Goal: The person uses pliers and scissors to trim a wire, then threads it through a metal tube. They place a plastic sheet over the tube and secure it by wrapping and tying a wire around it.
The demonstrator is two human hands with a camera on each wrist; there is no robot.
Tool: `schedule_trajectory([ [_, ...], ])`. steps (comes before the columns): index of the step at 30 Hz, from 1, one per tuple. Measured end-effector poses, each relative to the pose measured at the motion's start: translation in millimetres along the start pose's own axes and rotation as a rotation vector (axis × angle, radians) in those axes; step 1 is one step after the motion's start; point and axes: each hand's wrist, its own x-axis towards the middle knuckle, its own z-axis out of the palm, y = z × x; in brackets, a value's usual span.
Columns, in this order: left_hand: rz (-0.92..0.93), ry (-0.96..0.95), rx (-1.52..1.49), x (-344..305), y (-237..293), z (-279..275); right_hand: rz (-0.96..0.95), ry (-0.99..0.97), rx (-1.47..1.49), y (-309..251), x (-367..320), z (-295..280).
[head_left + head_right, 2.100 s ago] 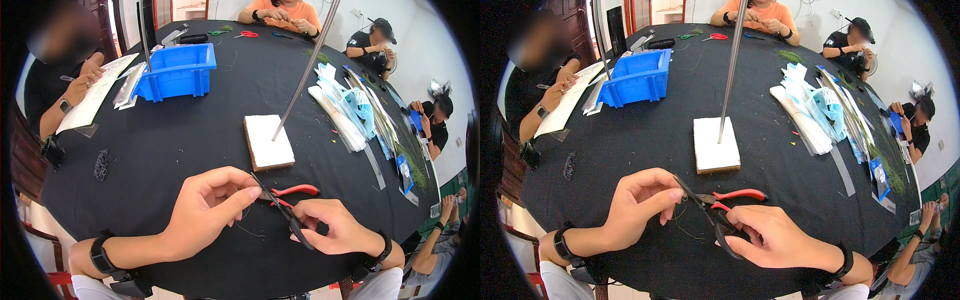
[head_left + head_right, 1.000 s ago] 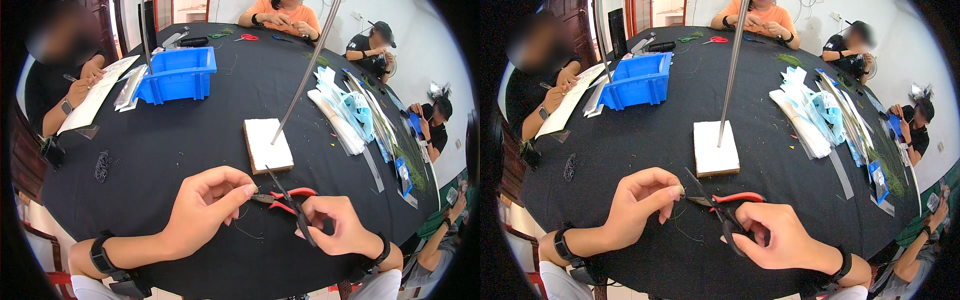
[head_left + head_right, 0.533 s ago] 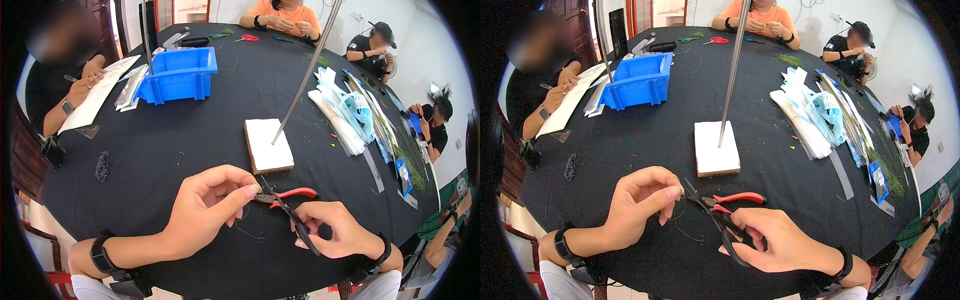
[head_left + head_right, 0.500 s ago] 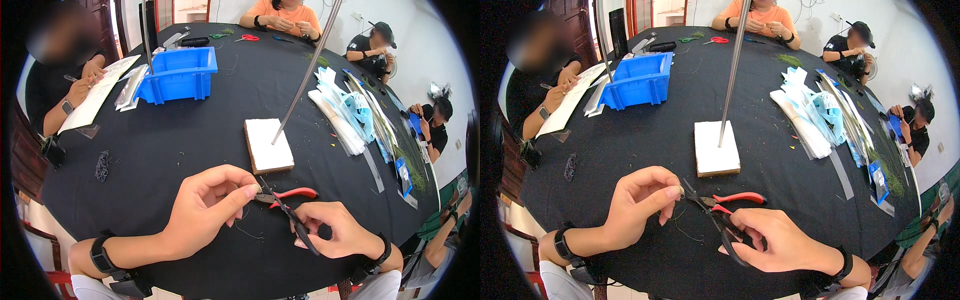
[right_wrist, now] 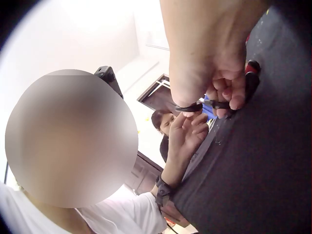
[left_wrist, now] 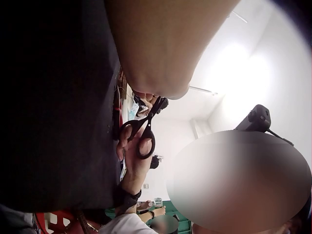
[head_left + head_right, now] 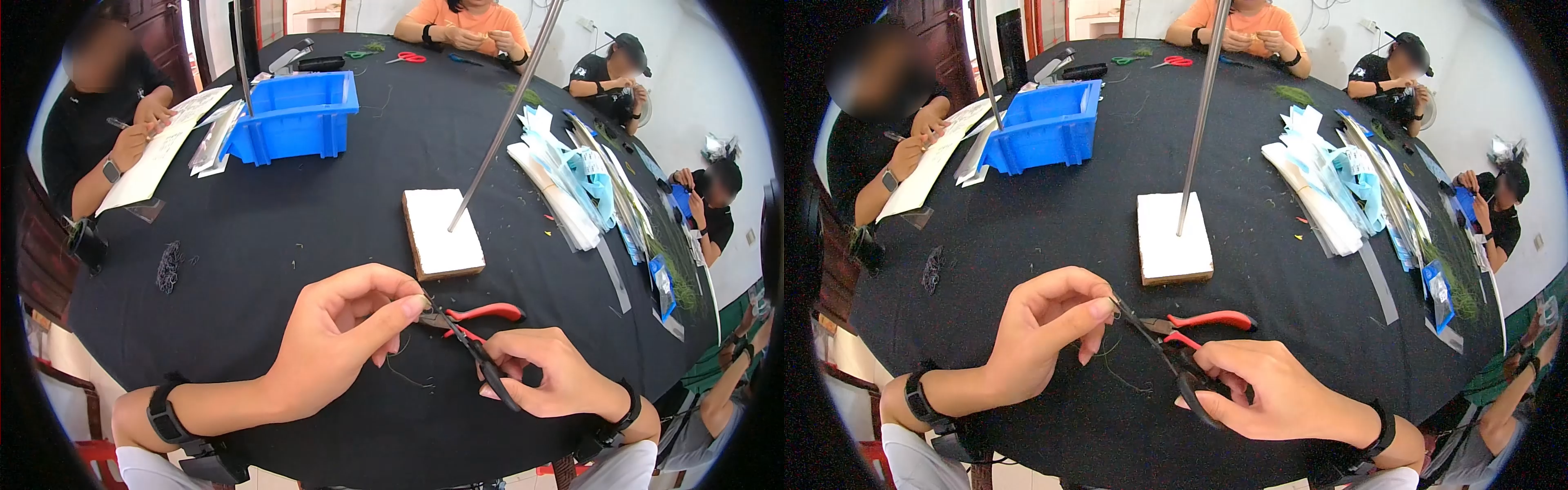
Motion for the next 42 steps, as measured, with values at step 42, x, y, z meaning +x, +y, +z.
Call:
schedule_trajectory([
  [42,0.035,-0.048,-0.043,0.6,-1.9,-1.3,0.176,-0.121,0.7,1.1,-0.9,-1.0],
])
